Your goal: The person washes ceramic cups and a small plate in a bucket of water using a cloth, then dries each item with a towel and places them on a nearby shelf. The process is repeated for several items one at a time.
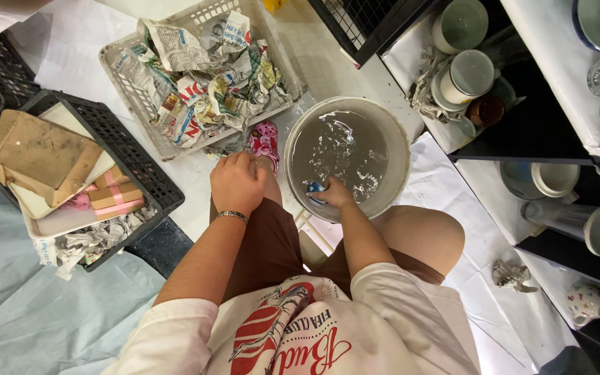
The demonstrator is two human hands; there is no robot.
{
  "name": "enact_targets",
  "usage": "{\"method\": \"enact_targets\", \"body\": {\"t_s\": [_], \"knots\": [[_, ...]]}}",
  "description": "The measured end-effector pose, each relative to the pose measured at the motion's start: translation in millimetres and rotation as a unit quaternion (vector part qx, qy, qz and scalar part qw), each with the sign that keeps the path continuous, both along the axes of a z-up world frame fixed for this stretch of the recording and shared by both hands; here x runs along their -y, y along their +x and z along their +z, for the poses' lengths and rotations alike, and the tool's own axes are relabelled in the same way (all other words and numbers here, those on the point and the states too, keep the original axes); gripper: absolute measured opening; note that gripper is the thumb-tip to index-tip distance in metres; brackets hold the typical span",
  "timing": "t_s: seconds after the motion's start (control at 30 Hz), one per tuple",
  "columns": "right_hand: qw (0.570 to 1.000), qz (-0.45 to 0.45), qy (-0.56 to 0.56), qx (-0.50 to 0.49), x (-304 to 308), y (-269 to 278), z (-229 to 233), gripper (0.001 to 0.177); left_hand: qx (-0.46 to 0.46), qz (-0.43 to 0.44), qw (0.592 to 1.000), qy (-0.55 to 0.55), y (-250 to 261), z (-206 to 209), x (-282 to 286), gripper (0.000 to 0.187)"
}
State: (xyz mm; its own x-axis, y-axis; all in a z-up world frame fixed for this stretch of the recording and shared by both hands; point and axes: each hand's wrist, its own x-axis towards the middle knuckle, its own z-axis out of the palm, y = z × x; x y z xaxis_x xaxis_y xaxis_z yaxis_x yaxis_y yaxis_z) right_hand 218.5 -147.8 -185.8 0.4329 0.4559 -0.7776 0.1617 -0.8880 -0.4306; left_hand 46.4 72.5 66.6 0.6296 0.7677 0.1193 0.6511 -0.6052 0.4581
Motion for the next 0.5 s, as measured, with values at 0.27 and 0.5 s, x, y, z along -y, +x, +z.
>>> {"method": "enact_targets", "body": {"t_s": [0.27,0.5], "knots": [[0.996,-0.084,0.005,-0.038,3.5,7.4,6.1,0.126,0.005,-0.005,1.000,-0.008,0.4,1.8,-1.1,0.021],[0.991,-0.031,-0.126,-0.041,-4.6,12.0,-2.8,0.116,0.003,-0.004,1.000,-0.007,1.2,1.9,0.7,0.020]]}}
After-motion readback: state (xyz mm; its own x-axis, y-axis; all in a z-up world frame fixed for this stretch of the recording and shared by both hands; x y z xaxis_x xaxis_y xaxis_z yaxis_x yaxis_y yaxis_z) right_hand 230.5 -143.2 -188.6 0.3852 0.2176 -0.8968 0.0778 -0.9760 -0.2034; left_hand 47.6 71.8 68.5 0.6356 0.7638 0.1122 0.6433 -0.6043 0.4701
